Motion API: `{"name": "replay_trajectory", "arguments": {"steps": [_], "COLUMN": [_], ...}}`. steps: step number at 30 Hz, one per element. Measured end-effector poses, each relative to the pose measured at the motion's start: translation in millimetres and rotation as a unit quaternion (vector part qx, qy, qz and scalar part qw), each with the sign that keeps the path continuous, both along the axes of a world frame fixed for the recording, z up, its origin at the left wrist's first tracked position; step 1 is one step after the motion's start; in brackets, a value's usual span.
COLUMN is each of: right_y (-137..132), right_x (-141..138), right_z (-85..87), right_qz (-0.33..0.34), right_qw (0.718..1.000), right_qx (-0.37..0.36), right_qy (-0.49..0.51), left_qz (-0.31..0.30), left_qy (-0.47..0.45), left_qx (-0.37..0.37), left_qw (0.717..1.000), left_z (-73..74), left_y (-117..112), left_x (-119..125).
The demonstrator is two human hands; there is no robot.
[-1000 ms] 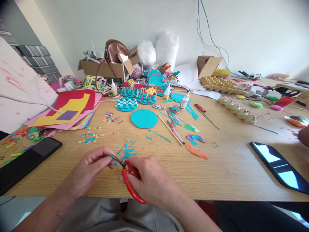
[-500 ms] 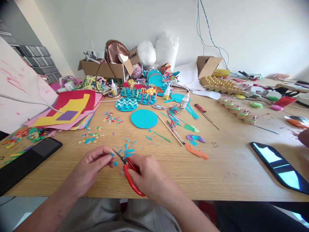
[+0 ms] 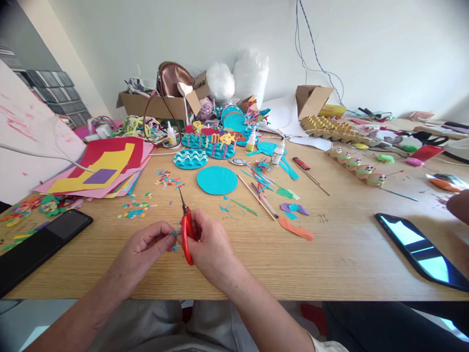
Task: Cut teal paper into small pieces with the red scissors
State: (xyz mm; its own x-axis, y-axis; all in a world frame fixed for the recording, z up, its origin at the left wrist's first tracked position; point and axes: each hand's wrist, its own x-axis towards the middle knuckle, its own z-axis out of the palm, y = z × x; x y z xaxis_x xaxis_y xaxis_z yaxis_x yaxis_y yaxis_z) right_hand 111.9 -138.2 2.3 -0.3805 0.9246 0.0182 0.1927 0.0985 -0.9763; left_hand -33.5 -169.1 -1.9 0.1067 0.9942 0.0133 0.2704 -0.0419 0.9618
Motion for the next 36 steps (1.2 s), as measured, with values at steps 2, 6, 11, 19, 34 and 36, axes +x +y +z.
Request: {"name": "replay_trajectory", "arguments": {"steps": [2,6,11,19,34,36], "right_y": [0,1,4,8,13,12], "right_x": [0,0,2,4,19,26], "right_z": [-0.2,1.1,4.6,3.2,-4.3,-9.2], "right_qz": [0.002,0.009,0.023,0.036,-0.018,-0.032], "right_qw": [1.000,0.999,0.992,0.998,0.998,0.998], "right_qx": [0.003,-0.029,-0.086,0.007,0.018,0.019], "right_qy": [-0.005,0.028,0.094,-0.052,-0.065,-0.053], "left_qz": [0.001,-0.015,-0.027,-0.070,0.011,0.043], "left_qy": [0.017,0.022,0.030,0.102,0.045,0.064], "left_qx": [0.004,0.007,0.009,0.024,-0.002,0.015], "left_qw": [1.000,1.000,0.999,0.992,0.999,0.997], "left_z": [0.4,-2.0,-1.6,11.2,15.9,24.6], "left_y": [0,0,-2,5,30,42], "left_x": [1,-1,-11,-14,-29,-41]}}
